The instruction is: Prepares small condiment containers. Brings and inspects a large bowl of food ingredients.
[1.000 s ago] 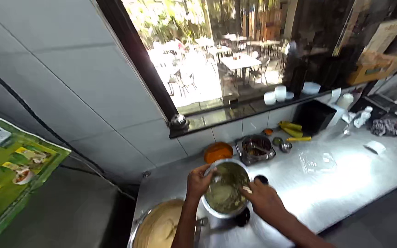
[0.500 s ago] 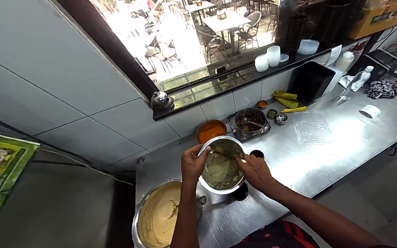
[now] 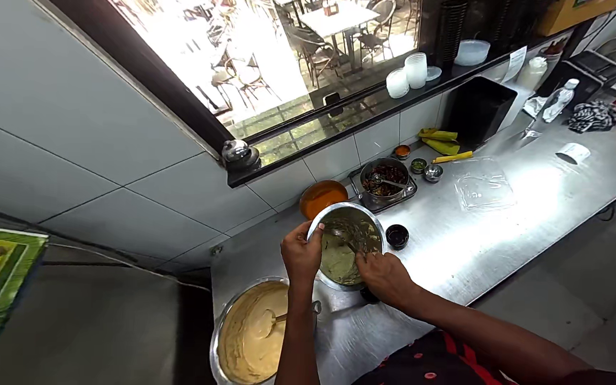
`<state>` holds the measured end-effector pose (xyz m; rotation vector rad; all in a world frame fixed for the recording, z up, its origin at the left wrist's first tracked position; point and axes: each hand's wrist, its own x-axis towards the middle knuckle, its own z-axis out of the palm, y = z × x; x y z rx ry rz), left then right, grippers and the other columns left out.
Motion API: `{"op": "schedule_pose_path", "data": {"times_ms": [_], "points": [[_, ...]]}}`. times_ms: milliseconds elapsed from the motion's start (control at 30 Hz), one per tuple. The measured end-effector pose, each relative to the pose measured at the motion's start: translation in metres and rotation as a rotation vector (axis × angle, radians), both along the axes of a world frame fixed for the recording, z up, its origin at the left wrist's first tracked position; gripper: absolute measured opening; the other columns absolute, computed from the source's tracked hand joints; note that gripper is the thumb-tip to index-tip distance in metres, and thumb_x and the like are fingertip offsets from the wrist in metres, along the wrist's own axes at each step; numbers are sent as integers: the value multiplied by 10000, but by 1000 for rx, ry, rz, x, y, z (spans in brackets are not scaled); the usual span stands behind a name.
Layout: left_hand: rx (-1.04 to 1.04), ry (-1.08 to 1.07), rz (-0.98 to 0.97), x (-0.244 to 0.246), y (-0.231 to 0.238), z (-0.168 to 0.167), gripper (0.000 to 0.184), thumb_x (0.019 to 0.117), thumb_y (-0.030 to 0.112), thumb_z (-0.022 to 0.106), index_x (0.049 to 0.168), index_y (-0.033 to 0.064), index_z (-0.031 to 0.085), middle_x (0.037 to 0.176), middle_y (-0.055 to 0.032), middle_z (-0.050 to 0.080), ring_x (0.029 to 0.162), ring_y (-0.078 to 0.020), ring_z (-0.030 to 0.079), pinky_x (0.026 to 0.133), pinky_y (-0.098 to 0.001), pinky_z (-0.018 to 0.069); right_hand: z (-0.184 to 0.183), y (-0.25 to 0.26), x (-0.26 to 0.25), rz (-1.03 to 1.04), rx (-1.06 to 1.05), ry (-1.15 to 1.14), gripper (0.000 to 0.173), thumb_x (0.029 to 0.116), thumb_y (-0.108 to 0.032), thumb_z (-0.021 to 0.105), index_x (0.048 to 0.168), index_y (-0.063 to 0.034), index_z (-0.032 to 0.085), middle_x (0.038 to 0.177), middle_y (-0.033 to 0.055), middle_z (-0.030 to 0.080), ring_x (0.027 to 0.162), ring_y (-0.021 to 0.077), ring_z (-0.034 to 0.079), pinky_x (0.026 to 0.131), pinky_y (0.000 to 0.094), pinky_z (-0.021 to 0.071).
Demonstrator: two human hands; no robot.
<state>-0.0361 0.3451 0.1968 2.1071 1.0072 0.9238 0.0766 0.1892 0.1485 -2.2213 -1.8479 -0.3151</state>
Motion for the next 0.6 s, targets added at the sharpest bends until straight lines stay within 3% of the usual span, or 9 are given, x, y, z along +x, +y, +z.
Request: {"op": "schedule_pose_path", "data": {"times_ms": [67, 167, 300, 467, 533, 600], "points": [[-13, 7, 15, 3, 5, 1, 197, 1006, 300, 671, 1074, 135, 754, 891, -75, 736, 742, -202, 686, 696, -483, 572, 9, -6, 2, 9, 4, 1, 245, 888, -54, 658, 1130, -40, 693, 790, 90, 661, 673, 241, 667, 543, 360, 520], [-37, -8, 27, 10, 23, 1, 169, 984, 259, 704, 1034, 111, 770, 884, -68, 753, 771, -177, 712, 732, -492, 585, 15, -11, 10, 90, 63, -35, 279, 911, -72, 648, 1188, -74, 681, 807, 78, 636, 693, 237, 645, 540, 348, 498], [-59, -3, 9, 11, 28, 3, 164, 978, 257, 714, 1039, 115, 770, 878, -56, 755, 758, -165, 711, 723, -471, 591, 23, -2, 35, 173, 118, -66, 325, 968, -49, 591, 1264, -132, 694, 1004, 101, 623, 916, 267, 610, 662, 367, 492], [-63, -13, -31, 11, 29, 3, 154, 979, 240, 711, 1033, 107, 765, 866, -57, 749, 739, -158, 702, 706, -447, 590, 41, 20, 82, 474, 248, -375, 299, 1032, -35, 469, 1232, -31, 691, 1129, 101, 676, 984, 256, 621, 831, 397, 492], [-62, -15, -41, 13, 27, 3, 154, 978, 239, 713, 1032, 105, 765, 864, -60, 750, 737, -163, 704, 704, -453, 591, 52, 31, 99, 632, 283, -494, 271, 1021, 2, 464, 1130, -8, 713, 1171, 98, 693, 1014, 244, 631, 861, 392, 484], [-36, 10, -49, 17, 23, 3, 165, 980, 271, 710, 1016, 119, 766, 842, -57, 744, 718, -176, 699, 680, -477, 582, 57, 40, 108, 749, 291, -578, 235, 967, 16, 515, 950, -37, 743, 1204, 105, 708, 1067, 242, 643, 873, 397, 478]]}}
